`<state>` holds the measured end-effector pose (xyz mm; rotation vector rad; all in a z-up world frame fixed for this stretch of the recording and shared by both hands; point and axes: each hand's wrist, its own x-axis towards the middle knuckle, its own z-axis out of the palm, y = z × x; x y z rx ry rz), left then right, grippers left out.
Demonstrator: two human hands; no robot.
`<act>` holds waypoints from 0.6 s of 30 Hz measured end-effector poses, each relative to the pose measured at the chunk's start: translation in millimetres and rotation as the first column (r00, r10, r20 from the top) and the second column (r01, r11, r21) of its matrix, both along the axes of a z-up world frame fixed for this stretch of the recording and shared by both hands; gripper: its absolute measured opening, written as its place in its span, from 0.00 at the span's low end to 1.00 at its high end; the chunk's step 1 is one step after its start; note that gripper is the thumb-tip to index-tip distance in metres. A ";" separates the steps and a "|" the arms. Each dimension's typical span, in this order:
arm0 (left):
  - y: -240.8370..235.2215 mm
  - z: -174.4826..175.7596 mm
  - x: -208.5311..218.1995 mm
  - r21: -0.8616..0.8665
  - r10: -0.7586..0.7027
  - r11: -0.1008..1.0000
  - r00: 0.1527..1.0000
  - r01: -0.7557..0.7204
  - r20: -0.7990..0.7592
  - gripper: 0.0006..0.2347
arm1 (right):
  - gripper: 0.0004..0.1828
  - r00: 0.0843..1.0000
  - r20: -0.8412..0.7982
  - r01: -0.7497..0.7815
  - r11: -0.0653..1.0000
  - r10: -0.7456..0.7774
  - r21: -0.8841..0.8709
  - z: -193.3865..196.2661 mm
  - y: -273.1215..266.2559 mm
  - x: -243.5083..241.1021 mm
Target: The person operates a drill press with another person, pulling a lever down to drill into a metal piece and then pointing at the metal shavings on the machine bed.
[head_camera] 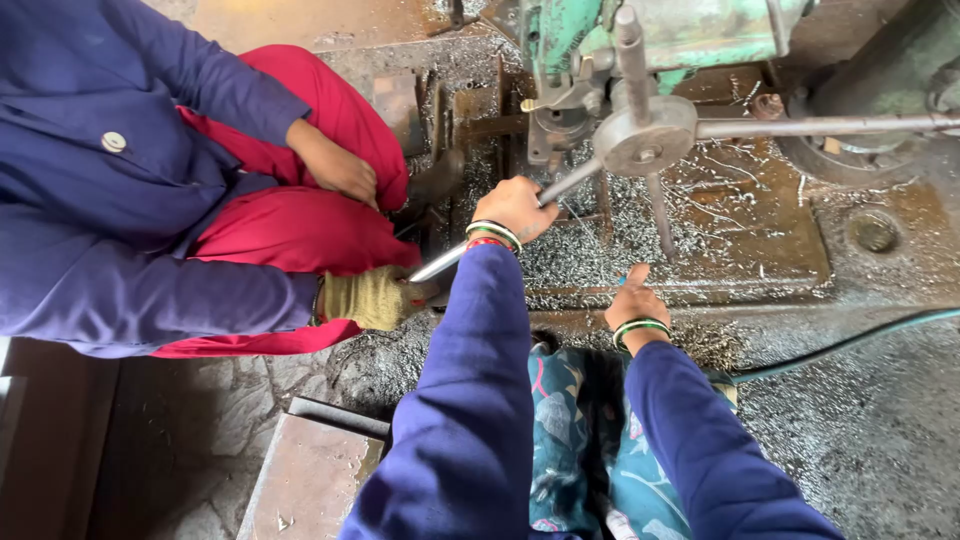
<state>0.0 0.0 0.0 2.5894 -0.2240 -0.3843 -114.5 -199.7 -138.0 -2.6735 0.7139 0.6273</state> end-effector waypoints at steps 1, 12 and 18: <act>-0.1 -0.5 0.0 -0.002 0.000 1.000 1.000 0.000 0.000 0.16 | 0.36 1.000 0.006 -0.003 1.000 0.003 0.000 8.3 2.4 -2.7; -1.9 -6.5 1.3 -0.033 0.010 0.999 1.000 -0.009 0.022 0.16 | 0.34 0.999 -0.037 -0.016 1.000 0.017 0.026 55.5 18.5 -12.0; -2.2 -11.1 2.0 -0.069 0.021 0.997 1.000 -0.020 0.018 0.16 | 0.27 0.999 -0.045 0.015 1.000 -0.015 0.008 44.9 15.3 -8.7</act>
